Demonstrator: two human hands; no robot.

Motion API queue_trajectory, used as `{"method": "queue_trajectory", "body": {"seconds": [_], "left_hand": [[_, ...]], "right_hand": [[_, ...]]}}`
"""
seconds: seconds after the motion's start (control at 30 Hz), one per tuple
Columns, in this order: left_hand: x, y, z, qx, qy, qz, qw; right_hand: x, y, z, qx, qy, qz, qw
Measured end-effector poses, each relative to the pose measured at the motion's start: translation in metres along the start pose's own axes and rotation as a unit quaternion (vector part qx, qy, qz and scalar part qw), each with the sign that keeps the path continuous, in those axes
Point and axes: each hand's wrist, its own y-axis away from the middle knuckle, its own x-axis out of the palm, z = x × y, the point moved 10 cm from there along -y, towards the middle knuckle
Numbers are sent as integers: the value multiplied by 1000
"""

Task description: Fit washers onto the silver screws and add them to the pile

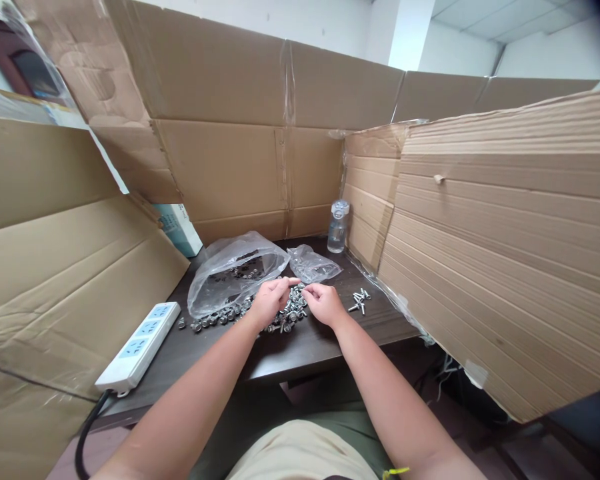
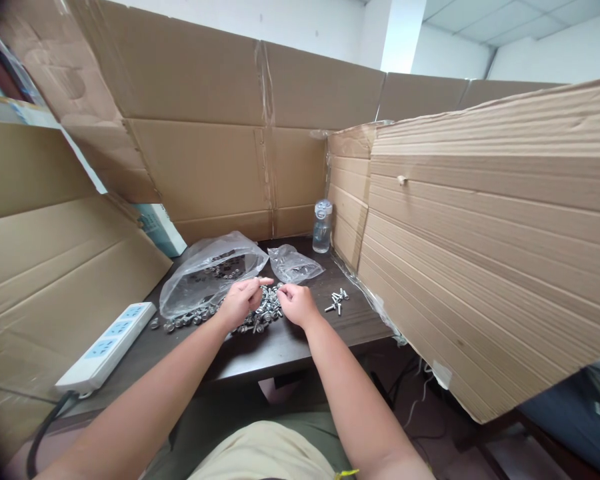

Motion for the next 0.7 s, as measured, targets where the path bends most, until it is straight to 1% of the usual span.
{"method": "queue_trajectory", "body": {"seconds": [0.1, 0.2, 0.3, 0.37, 0.47, 0.53, 0.6, 0.7], "left_hand": [[-5, 2, 1, 5, -61, -10, 998], [-11, 2, 1, 15, -136, -12, 991], [-9, 1, 2, 29, -212, 6, 977], [-3, 2, 2, 41, -260, 24, 964], [12, 4, -3, 70, -327, 52, 941], [28, 6, -13, 98, -368, 78, 922], [49, 8, -25, 128, -403, 113, 899], [86, 7, -41, 160, -448, 168, 864]], "right_hand": [[-3, -1, 1, 6, -15, -11, 1000], [-12, -4, -2, 17, -40, -46, 998], [-32, -9, -9, 28, -74, -94, 992], [-51, -15, -16, 32, -96, -122, 987], [-88, -24, -31, 44, -121, -165, 978], [-113, -27, -45, 60, -132, -192, 971], [-134, -26, -63, 82, -145, -216, 962], [-153, -16, -92, 126, -174, -255, 943]]}}
